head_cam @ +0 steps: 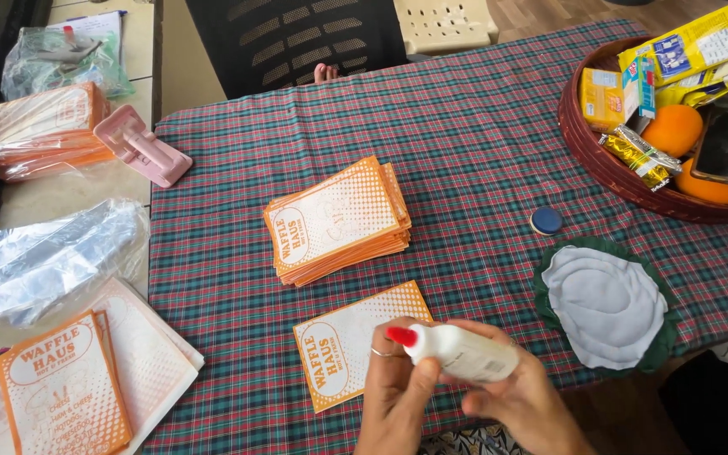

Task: Folding and gluing paper waffle bags at a workstation

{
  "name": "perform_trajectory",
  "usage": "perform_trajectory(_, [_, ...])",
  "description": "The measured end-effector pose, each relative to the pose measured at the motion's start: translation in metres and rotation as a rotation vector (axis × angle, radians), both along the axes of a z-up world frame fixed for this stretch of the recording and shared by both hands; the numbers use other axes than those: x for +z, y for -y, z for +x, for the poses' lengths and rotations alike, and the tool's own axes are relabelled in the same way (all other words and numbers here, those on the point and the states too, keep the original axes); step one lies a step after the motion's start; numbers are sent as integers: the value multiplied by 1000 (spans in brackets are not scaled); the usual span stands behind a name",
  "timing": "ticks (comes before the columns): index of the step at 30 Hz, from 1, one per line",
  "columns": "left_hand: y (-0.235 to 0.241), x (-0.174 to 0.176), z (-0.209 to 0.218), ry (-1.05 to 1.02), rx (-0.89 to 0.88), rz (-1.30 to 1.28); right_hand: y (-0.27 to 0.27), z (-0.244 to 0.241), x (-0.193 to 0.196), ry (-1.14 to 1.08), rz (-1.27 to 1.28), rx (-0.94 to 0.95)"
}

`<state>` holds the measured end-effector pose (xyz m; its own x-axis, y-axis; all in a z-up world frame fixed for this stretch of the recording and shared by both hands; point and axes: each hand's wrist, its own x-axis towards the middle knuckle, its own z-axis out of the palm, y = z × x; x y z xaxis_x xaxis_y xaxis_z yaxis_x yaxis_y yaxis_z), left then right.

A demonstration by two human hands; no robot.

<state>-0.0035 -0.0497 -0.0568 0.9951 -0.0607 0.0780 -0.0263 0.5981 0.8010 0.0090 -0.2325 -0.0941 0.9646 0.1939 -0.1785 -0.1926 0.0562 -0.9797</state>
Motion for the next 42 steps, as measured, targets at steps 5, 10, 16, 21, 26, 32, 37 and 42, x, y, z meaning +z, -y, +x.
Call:
perform_trajectory(5, [-32,7,9,372,129,697,-9,8,-41,106,603,-145])
perform_trajectory(10, [-64,-75,5,559,151,1607,29,29,-38,157,643,-266])
perform_trajectory(16, [-74,-85,10,555,103,1641,62,39,-41,182,612,-368])
perform_trajectory(21, [-80,-62,18,511,143,1513,57,42,-17,113,492,-467])
perform_trajectory(26, [-75,-24,20,607,419,1730,45,53,-6,78,336,-460])
perform_trajectory(32, [-33,-47,2,536,778,1713,41,62,-20,91,260,-443])
perform_trajectory(37, [-32,-62,13,570,378,1692,28,71,-17,152,146,-391])
perform_trajectory(42, [-43,-77,28,357,254,1613,6,83,-9,202,9,-359])
